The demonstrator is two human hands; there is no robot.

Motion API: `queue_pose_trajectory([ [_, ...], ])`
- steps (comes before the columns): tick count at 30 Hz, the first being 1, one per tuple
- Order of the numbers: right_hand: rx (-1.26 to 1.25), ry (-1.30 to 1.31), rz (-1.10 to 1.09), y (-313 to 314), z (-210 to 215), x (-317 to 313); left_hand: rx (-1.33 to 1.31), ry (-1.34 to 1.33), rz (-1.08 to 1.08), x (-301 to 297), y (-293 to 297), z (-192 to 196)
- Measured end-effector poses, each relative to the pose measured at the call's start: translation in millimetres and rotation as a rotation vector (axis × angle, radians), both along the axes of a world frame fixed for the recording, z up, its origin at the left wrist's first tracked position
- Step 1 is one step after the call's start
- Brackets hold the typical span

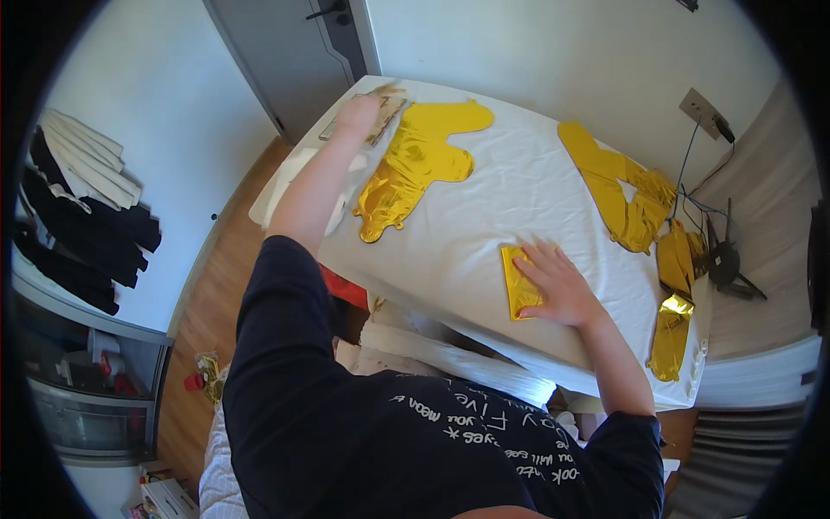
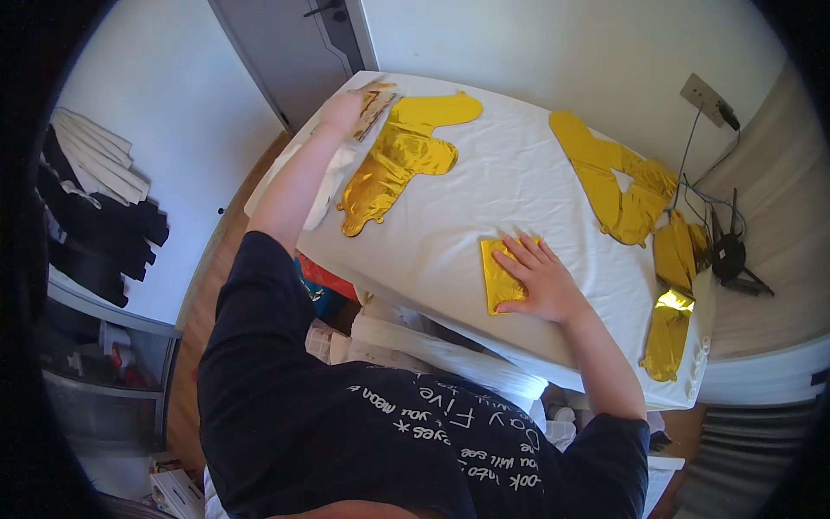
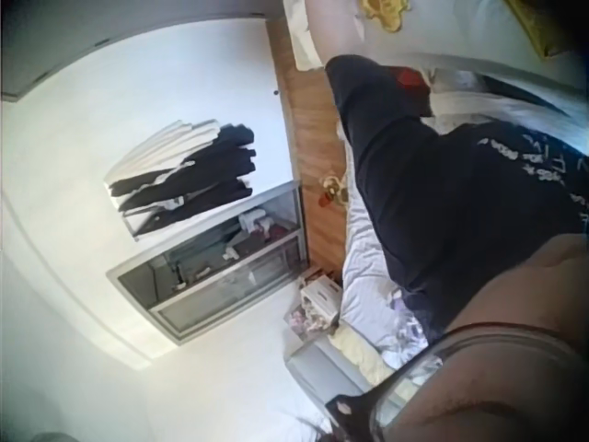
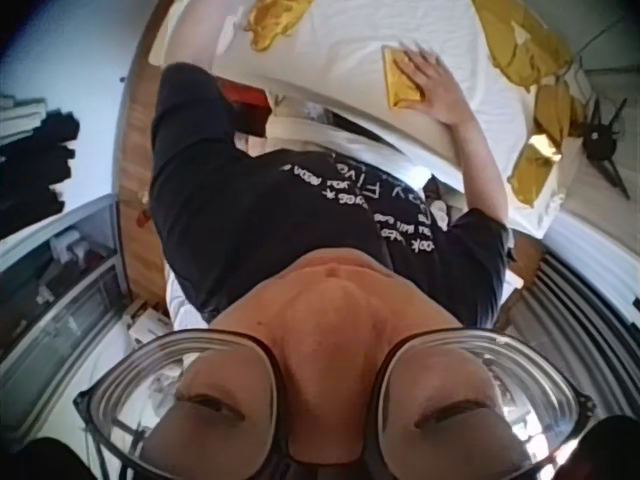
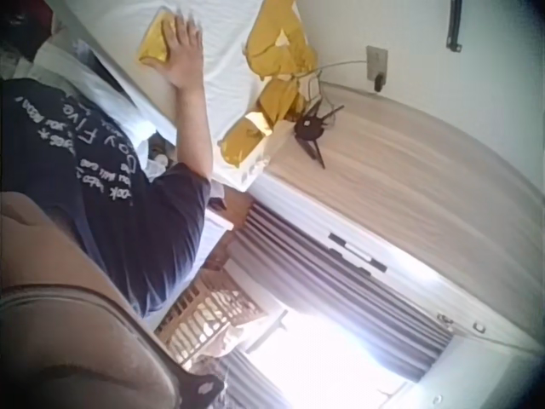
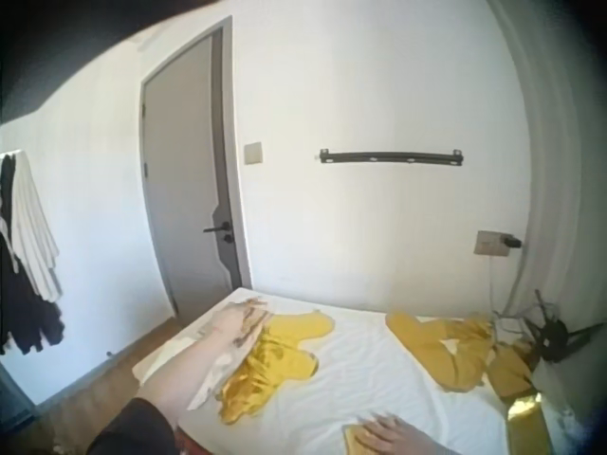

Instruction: The person flattens and folds a foil balloon into a compact rectangle by hand, then positions it onto a piece of cardboard.

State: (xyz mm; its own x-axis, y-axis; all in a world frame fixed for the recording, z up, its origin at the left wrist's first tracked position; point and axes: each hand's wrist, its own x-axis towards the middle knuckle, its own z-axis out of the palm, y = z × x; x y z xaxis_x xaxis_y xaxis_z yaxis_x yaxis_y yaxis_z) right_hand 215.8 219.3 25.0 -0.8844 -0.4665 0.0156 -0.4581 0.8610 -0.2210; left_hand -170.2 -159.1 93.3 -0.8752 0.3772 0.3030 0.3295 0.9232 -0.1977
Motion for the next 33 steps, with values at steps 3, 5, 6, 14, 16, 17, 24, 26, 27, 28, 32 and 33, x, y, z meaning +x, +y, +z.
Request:
queue_pose_trajectory([
  [3, -0.036, 0.013, 0.012, 1.7, -1.8, 1.5, 0.152, 0.145, 0.087, 19.3, -3.4, 46.9],
  [5, -0.031, 0.007, 0.009, 2.2, -2.0, 2.8, 0.196, 0.203, 0.098, 49.2, -9.6, 81.8],
  [6, -0.02, 0.006, 0.023, 1.6, -1.7, 1.6, 0.296, 0.289, 0.035, 64.6, -21.7, 89.2],
  [14, -0.059, 0.019, -0.001, 8.4, -10.1, 3.7, 1.354, -0.523, -0.087, 174.1, -8.3, 22.2],
  [16, -0.062, 0.046, 0.009, 5.9, -11.7, 0.1, 1.282, -0.635, -0.049, 203.3, -7.1, -13.0],
  [17, -0.049, 0.058, 0.014, 5.3, -13.0, -0.3, 1.288, -0.693, -0.052, 222.2, -0.2, -25.6],
  [24, -0.034, 0.063, -0.009, 7.2, -18.7, -0.3, 1.323, -0.824, 0.094, 261.1, 3.5, -74.6],
  [26, -0.046, 0.058, -0.021, 6.5, -18.6, 1.1, 1.31, -0.817, 0.097, 274.5, 5.8, -75.8],
  [27, -0.058, 0.053, -0.034, 6.3, -17.7, 1.7, 1.297, -0.813, 0.099, 281.9, 8.8, -75.2],
  [28, -0.056, 0.055, -0.035, 6.1, -16.1, 2.7, 1.299, -0.812, 0.097, 288.8, 10.7, -73.2],
  [32, -0.077, 0.021, -0.058, 4.4, -13.5, 5.1, 1.175, -0.972, 0.083, 310.0, 12.0, -75.8],
  [33, -0.079, 0.024, -0.06, 4.4, -13.3, 5.4, 1.153, -1.017, 0.056, 313.7, 13.3, -77.7],
])
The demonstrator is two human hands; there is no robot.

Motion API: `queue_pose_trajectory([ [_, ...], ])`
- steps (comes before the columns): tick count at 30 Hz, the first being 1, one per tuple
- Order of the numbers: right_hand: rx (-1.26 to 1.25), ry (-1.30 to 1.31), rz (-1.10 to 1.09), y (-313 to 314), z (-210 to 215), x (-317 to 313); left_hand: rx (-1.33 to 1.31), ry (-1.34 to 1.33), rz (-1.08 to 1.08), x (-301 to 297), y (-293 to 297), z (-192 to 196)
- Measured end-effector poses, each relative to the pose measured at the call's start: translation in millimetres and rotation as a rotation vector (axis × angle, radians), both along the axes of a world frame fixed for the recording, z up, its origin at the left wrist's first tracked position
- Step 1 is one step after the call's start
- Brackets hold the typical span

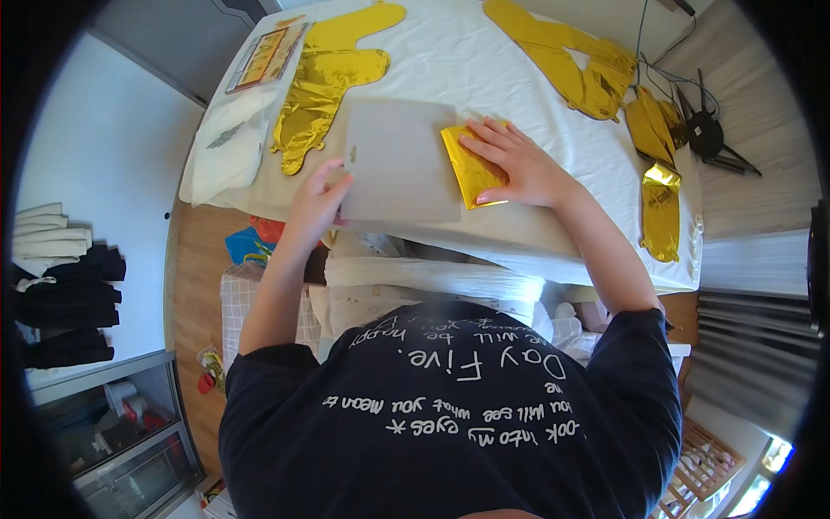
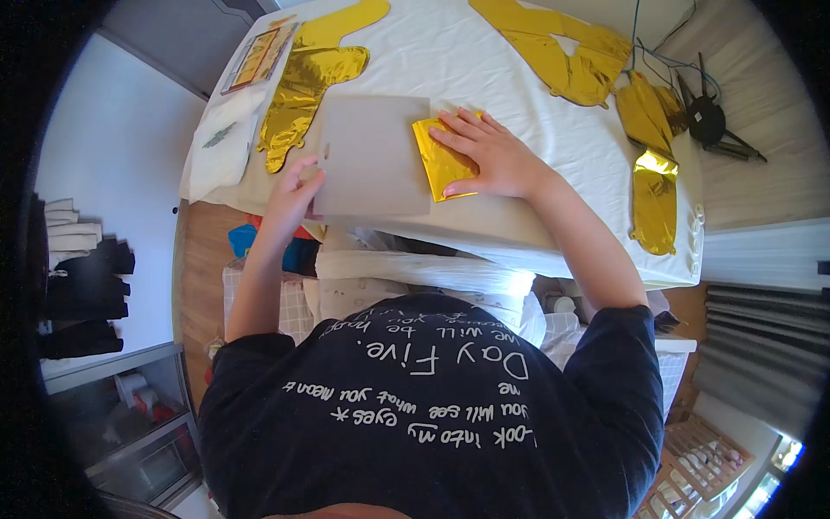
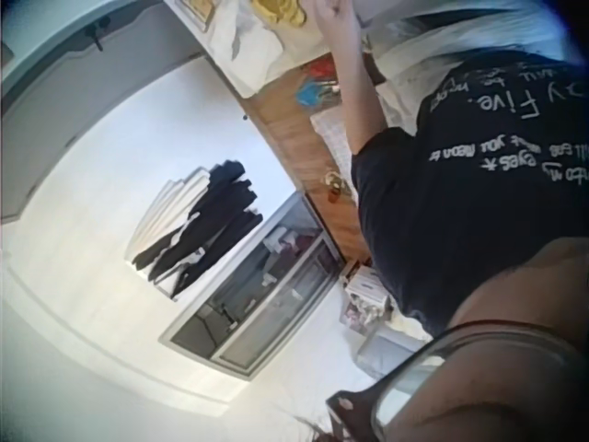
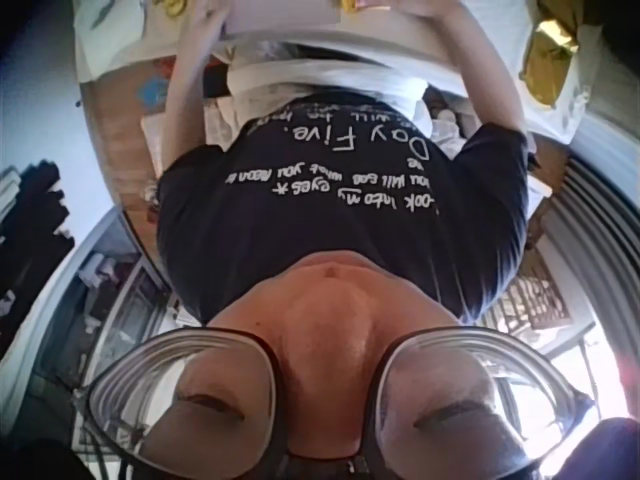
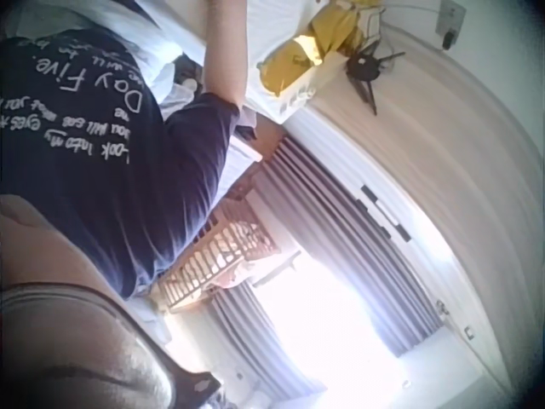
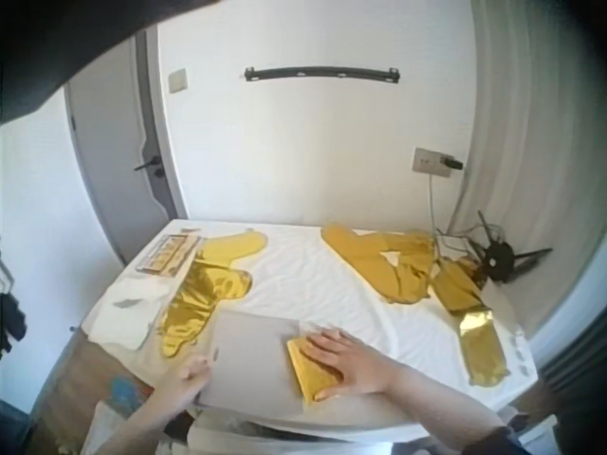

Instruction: The person flattens and folds a foil balloon into a compact rectangle by hand, then positions it onto a piece of cardboard.

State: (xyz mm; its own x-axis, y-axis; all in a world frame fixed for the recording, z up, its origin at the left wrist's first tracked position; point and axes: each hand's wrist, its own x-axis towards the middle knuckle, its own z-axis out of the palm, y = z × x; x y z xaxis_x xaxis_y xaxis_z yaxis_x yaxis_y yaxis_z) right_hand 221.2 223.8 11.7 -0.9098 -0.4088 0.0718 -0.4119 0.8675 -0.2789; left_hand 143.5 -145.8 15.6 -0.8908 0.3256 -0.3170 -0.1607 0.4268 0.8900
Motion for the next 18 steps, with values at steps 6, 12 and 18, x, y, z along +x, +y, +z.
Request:
queue_pose_trajectory([
  [6, -0.013, -0.018, -0.017, -5.2, 7.7, 11.0, 0.074, -0.106, -0.102, 38.7, 22.3, -2.0],
  [12, 0.007, -0.025, -0.05, -14.4, 11.2, 28.8, 0.204, -0.229, -0.204, 72.8, 44.3, -4.6],
  [18, 0.042, -0.015, -0.078, -21.5, 15.0, 40.4, 0.244, -0.216, -0.206, 78.9, 53.2, 2.4],
])
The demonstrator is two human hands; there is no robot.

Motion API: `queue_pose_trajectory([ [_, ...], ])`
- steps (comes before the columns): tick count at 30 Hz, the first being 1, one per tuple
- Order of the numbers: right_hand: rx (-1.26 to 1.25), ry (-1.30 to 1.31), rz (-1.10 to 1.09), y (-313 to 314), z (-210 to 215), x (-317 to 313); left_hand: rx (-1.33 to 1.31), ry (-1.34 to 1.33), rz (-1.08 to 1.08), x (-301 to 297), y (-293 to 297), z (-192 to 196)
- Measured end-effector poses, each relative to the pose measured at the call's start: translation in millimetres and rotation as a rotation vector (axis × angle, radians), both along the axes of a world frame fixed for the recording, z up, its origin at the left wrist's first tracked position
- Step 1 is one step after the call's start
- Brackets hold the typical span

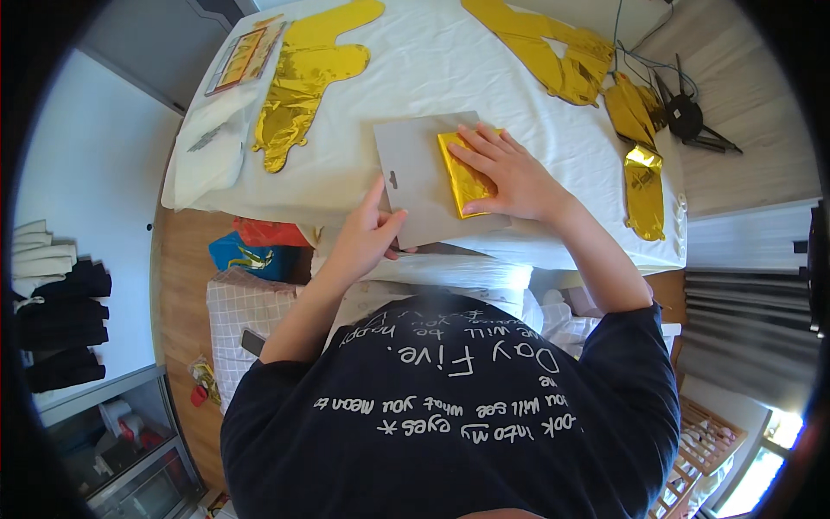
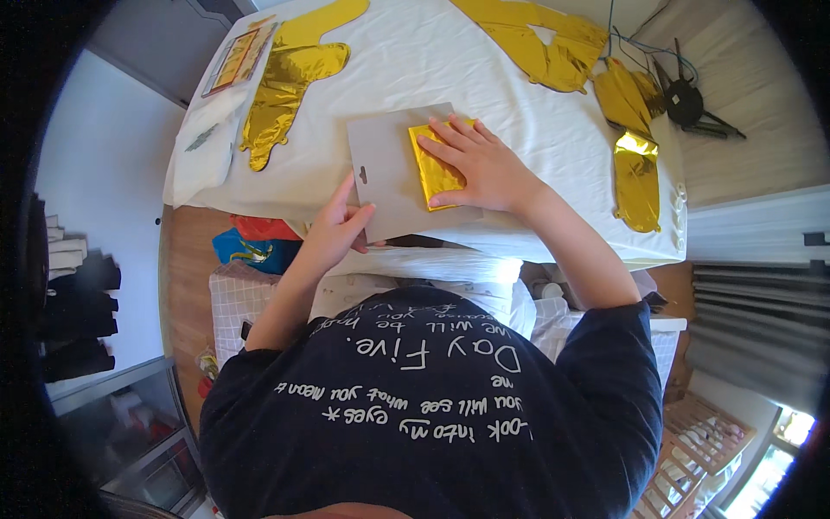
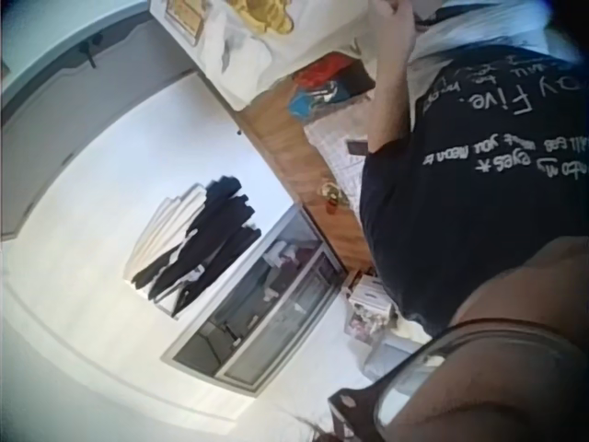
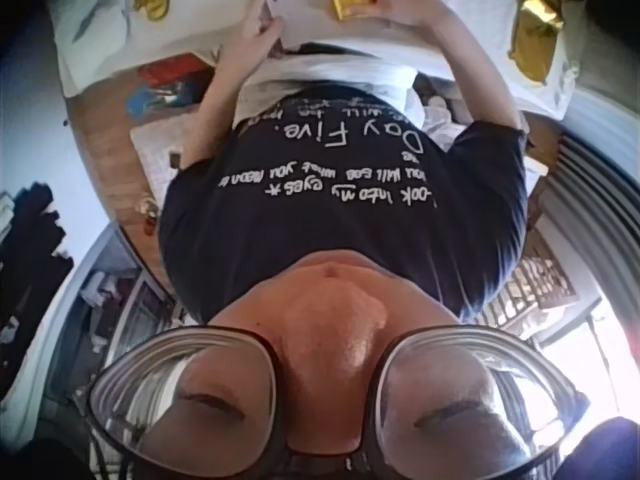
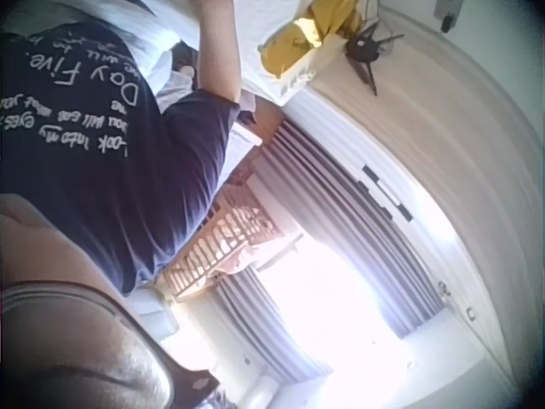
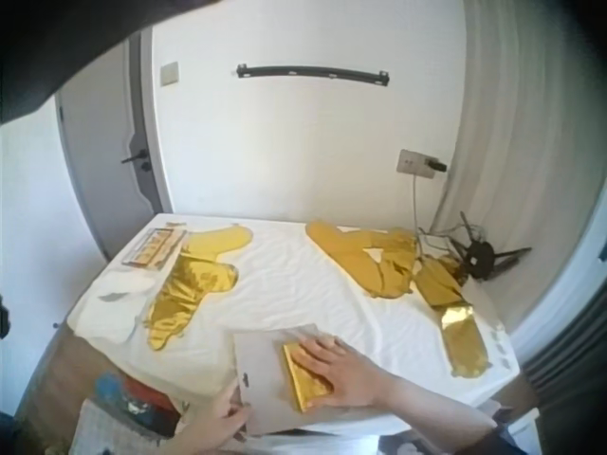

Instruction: The person flattens and folds a foil balloon into a compact rectangle by hand, then positions it onto a piece of cardboard.

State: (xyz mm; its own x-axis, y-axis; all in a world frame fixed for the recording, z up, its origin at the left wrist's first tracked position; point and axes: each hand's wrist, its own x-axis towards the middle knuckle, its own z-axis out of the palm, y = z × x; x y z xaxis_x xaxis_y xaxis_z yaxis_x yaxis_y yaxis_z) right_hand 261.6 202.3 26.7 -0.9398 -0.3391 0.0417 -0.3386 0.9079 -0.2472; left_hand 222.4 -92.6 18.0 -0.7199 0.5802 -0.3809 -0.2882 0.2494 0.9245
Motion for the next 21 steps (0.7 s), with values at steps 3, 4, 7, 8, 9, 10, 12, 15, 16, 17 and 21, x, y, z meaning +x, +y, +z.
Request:
queue_pose_trajectory([
  [3, 0.088, -0.006, -0.06, -0.4, 2.0, 8.6, -0.364, 0.306, -0.106, -12.9, -9.0, 2.5],
  [4, 0.091, -0.008, -0.067, 1.6, -1.1, 10.3, -0.36, 0.305, -0.112, -14.5, -6.2, 6.6],
  [7, 0.037, -0.01, -0.079, 4.8, -9.3, 12.4, -0.643, 1.078, -0.114, -17.7, 6.9, 17.6],
  [8, 0.024, -0.006, -0.085, 4.0, -9.6, 12.6, -0.475, 1.042, -0.135, -22.2, 17.1, 15.7],
  [9, 0.01, -0.003, -0.091, 2.7, -9.5, 13.0, -0.31, 1.001, -0.155, -26.3, 27.5, 13.4],
  [10, 0.011, -0.004, -0.089, 1.9, -10.1, 13.0, -0.309, 0.999, -0.152, -29.4, 38.5, 5.2],
  [12, -0.005, 0.017, -0.094, 2.2, -13.1, 12.7, 0.05, 0.462, -0.077, -37.6, 61.5, -13.0],
  [15, -0.005, 0.032, -0.113, 3.1, -17.6, 14.5, 0.179, -0.105, 0.054, -53.1, 83.7, -1.1],
  [16, -0.005, 0.032, -0.116, 3.2, -18.5, 14.8, 0.178, -0.104, 0.051, -56.8, 87.1, 1.0],
  [17, -0.001, 0.048, -0.123, 3.4, -19.2, 15.0, 0.256, -0.265, 0.064, -59.9, 89.4, 2.7],
  [21, -0.031, 0.067, -0.131, 6.9, -17.3, 16.5, 0.258, -0.464, -0.089, -82.7, 101.9, -7.7],
])
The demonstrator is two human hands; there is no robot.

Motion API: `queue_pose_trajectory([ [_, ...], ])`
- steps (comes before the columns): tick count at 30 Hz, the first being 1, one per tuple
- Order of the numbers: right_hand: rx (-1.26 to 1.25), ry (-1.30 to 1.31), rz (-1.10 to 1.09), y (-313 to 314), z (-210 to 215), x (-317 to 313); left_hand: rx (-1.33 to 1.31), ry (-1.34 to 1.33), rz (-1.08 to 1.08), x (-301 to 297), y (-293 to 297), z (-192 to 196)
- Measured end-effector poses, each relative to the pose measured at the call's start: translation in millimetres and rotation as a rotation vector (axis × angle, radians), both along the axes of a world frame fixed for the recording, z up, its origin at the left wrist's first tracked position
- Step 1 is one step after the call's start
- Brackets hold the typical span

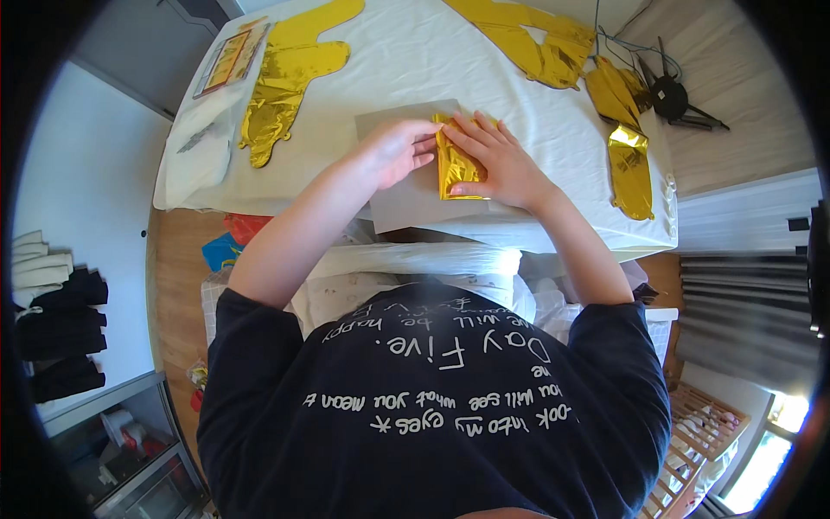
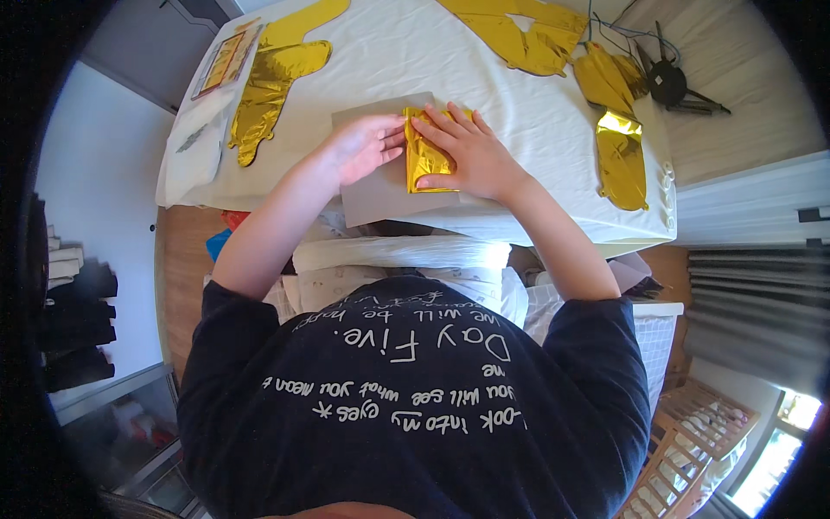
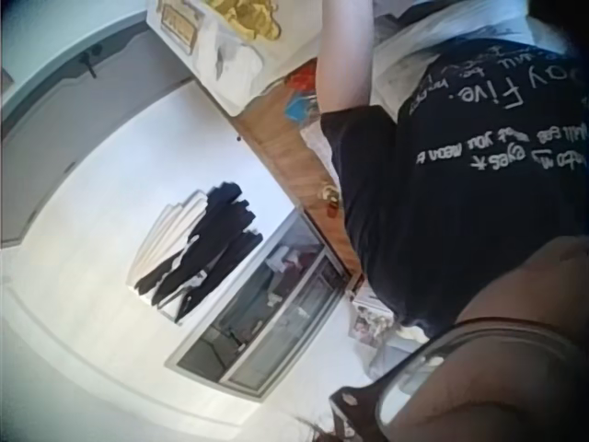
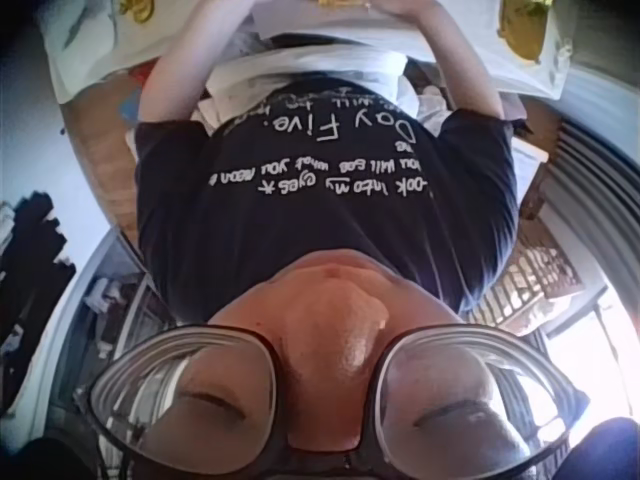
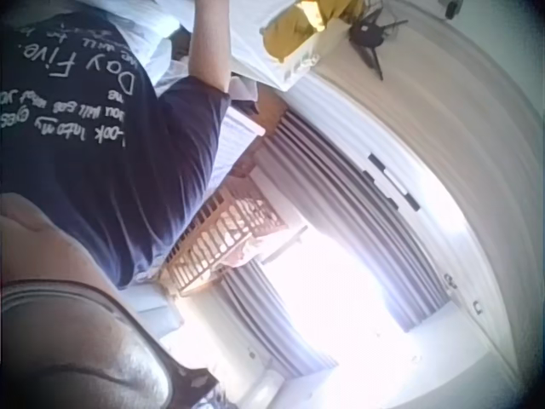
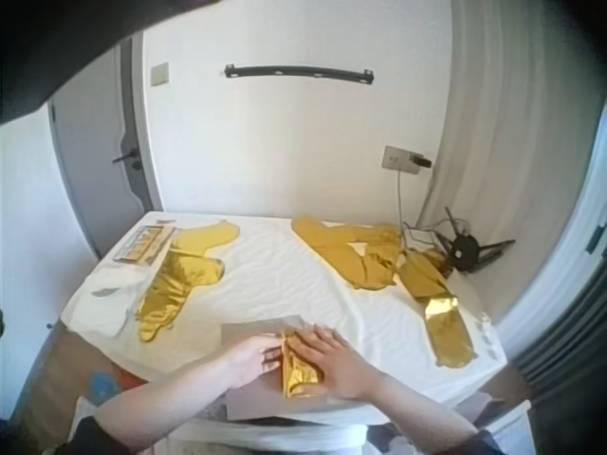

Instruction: The person flattens and folds a foil balloon into a compact rectangle by hand, then positions it onto a piece of cardboard.

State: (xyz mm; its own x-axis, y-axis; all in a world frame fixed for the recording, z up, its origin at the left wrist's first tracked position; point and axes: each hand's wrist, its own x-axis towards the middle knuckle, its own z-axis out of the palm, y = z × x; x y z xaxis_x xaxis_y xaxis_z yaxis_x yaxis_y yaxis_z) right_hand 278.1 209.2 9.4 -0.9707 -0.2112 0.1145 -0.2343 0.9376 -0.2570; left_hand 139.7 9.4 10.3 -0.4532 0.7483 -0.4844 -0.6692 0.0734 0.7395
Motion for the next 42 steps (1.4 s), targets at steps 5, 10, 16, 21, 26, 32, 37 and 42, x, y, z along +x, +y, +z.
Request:
queue_pose_trajectory([
  [5, -0.038, 0.039, -0.029, 8.6, -2.0, 7.2, 0.014, 0.091, -0.083, 7.0, 18.0, 15.2],
  [10, -0.084, 0.093, -0.044, 14.1, -0.9, 11.1, 0.019, 0.029, -0.152, 13.4, 23.4, 39.5],
  [16, -0.047, 0.16, -0.036, 8.3, 31.0, 6.6, 0.104, 0.01, -0.124, 13.3, 14.5, 52.6],
  [21, -0.023, 0.204, 0.026, -16.4, 66.4, -5.7, 0.289, -0.019, -0.127, 2.7, -23.8, 72.0],
  [26, -0.084, 0.126, 0.098, -39.2, 33.7, -21.8, 0.234, -0.044, -0.019, 9.4, -56.7, 53.3],
  [32, -0.039, 0.038, 0.13, -44.5, -7.1, -36.5, 0.206, -0.131, 0.027, 1.5, -66.1, 6.5],
  [37, -0.014, 0.026, 0.122, -45.5, -9.6, -37.4, 0.233, 0.082, 0.035, 10.3, -69.1, 12.5],
  [42, -0.008, 0.024, 0.13, -48.1, -9.6, -39.1, 0.086, 0.295, 0.012, 19.0, -70.0, 14.9],
])
